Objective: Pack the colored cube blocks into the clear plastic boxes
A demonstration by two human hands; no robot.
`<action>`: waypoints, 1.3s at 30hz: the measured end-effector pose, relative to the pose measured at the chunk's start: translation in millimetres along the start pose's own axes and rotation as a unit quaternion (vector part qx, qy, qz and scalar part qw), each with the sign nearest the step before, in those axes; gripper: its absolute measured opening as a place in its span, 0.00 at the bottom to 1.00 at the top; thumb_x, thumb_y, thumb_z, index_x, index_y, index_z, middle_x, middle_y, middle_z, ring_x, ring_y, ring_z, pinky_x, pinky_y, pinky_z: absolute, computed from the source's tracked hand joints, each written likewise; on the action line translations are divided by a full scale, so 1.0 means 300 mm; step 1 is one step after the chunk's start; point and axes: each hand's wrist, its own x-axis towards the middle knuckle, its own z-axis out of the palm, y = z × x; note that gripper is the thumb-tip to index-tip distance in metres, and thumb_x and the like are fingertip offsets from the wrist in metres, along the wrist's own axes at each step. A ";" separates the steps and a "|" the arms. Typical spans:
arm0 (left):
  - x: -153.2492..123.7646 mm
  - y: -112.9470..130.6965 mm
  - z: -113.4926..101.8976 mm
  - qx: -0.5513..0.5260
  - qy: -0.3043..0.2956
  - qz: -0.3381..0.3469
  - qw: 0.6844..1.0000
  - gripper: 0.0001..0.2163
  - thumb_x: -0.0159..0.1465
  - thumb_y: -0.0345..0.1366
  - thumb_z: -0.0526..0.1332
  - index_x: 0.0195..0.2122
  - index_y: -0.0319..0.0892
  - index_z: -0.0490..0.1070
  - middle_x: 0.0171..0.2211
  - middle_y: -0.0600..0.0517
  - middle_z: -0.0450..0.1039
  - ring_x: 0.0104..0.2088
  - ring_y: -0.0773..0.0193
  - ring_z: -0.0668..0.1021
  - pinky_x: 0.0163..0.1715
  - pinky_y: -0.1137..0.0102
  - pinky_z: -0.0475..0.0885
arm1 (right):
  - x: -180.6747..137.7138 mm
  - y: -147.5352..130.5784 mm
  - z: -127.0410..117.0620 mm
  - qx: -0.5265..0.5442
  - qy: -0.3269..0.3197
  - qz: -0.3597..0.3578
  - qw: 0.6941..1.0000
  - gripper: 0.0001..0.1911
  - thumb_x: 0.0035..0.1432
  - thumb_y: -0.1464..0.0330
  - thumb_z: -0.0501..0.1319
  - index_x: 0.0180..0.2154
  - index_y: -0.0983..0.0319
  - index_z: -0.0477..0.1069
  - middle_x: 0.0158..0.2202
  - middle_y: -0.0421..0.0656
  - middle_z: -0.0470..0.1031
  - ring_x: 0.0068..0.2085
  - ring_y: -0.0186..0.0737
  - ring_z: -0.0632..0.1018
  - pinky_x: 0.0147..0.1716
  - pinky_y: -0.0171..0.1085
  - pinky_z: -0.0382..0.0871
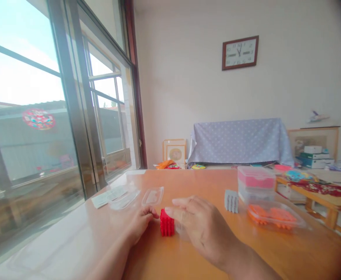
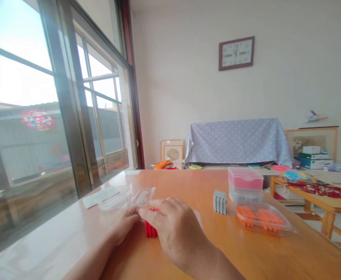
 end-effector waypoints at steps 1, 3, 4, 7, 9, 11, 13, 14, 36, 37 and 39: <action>0.003 -0.003 0.001 0.004 -0.004 0.003 1.000 0.02 0.52 0.32 0.62 0.27 0.42 0.72 0.28 0.51 0.74 0.33 0.58 0.75 0.39 0.64 0.68 | -0.019 0.034 0.021 -0.018 -0.006 0.020 1.000 0.20 0.66 0.71 0.56 0.56 0.51 0.72 0.50 0.45 0.78 0.46 0.43 0.77 0.45 0.43 0.75; 0.010 -0.012 0.001 0.015 -0.013 0.004 1.000 0.03 0.51 0.30 0.60 0.27 0.42 0.72 0.28 0.52 0.74 0.34 0.58 0.76 0.40 0.64 0.68 | -0.087 0.096 0.081 -0.039 -0.020 0.038 0.998 0.21 0.64 0.72 0.57 0.56 0.51 0.72 0.50 0.46 0.77 0.47 0.45 0.77 0.46 0.45 0.74; 0.013 -0.016 0.000 0.020 -0.016 0.003 1.000 0.04 0.51 0.29 0.59 0.28 0.42 0.72 0.28 0.52 0.75 0.35 0.58 0.76 0.40 0.65 0.67 | -0.123 0.123 0.112 -0.044 -0.023 0.046 0.998 0.22 0.64 0.73 0.56 0.57 0.52 0.71 0.51 0.46 0.77 0.47 0.45 0.76 0.47 0.46 0.74; 0.016 -0.023 0.001 0.025 -0.022 -0.001 0.999 0.05 0.50 0.28 0.58 0.28 0.42 0.72 0.28 0.52 0.75 0.35 0.57 0.76 0.39 0.64 0.67 | -0.205 0.188 0.177 -0.035 -0.022 0.065 0.997 0.23 0.63 0.75 0.55 0.57 0.52 0.72 0.49 0.46 0.77 0.47 0.45 0.76 0.47 0.46 0.73; 0.013 -0.018 0.005 0.024 -0.027 -0.002 0.999 0.05 0.50 0.28 0.58 0.28 0.42 0.71 0.28 0.52 0.74 0.34 0.57 0.76 0.38 0.65 0.67 | -0.243 0.229 0.197 -0.017 -0.007 0.087 0.996 0.24 0.63 0.76 0.53 0.57 0.53 0.71 0.49 0.45 0.77 0.47 0.45 0.76 0.47 0.46 0.73; 0.008 -0.007 0.012 0.027 -0.035 -0.004 0.999 0.06 0.50 0.28 0.58 0.28 0.43 0.71 0.28 0.52 0.74 0.33 0.58 0.75 0.37 0.66 0.66 | -0.279 0.275 0.207 0.003 0.021 0.135 0.991 0.23 0.64 0.76 0.51 0.55 0.54 0.72 0.47 0.45 0.78 0.47 0.45 0.76 0.46 0.45 0.72; 0.002 0.008 0.019 0.033 -0.041 -0.007 0.999 0.06 0.50 0.27 0.58 0.28 0.43 0.71 0.28 0.53 0.74 0.32 0.59 0.74 0.37 0.67 0.65 | -0.313 0.325 0.210 0.003 0.036 0.210 0.977 0.20 0.66 0.72 0.50 0.54 0.56 0.72 0.45 0.46 0.79 0.47 0.46 0.77 0.46 0.45 0.72; -0.001 0.015 0.022 0.038 -0.042 -0.008 0.998 0.06 0.51 0.28 0.58 0.28 0.43 0.71 0.28 0.53 0.74 0.32 0.60 0.74 0.37 0.67 0.65 | -0.328 0.349 0.210 -0.004 0.042 0.254 0.966 0.19 0.67 0.70 0.50 0.54 0.57 0.73 0.46 0.46 0.79 0.48 0.46 0.77 0.48 0.44 0.71; -0.012 0.187 -0.001 0.064 -0.069 0.039 0.995 0.15 0.61 0.41 0.65 0.48 0.43 0.73 0.46 0.48 0.74 0.48 0.57 0.74 0.51 0.64 0.66 | -0.422 0.518 0.257 0.029 -0.101 0.520 0.848 0.19 0.62 0.56 0.52 0.41 0.56 0.79 0.37 0.45 0.83 0.42 0.45 0.81 0.39 0.37 0.68; -0.013 0.201 -0.002 0.077 -0.075 0.045 0.993 0.16 0.61 0.41 0.65 0.49 0.43 0.73 0.47 0.47 0.74 0.49 0.56 0.73 0.51 0.64 0.66 | -0.424 0.521 0.260 0.031 -0.098 0.519 0.848 0.19 0.62 0.56 0.52 0.41 0.55 0.79 0.38 0.45 0.83 0.42 0.45 0.81 0.40 0.38 0.68; -0.016 0.229 0.000 0.109 -0.087 0.062 0.988 0.17 0.60 0.42 0.66 0.50 0.45 0.73 0.49 0.47 0.73 0.51 0.55 0.73 0.53 0.63 0.65 | -0.428 0.529 0.267 0.032 -0.090 0.523 0.847 0.20 0.62 0.56 0.52 0.42 0.56 0.80 0.39 0.45 0.83 0.43 0.45 0.81 0.42 0.38 0.69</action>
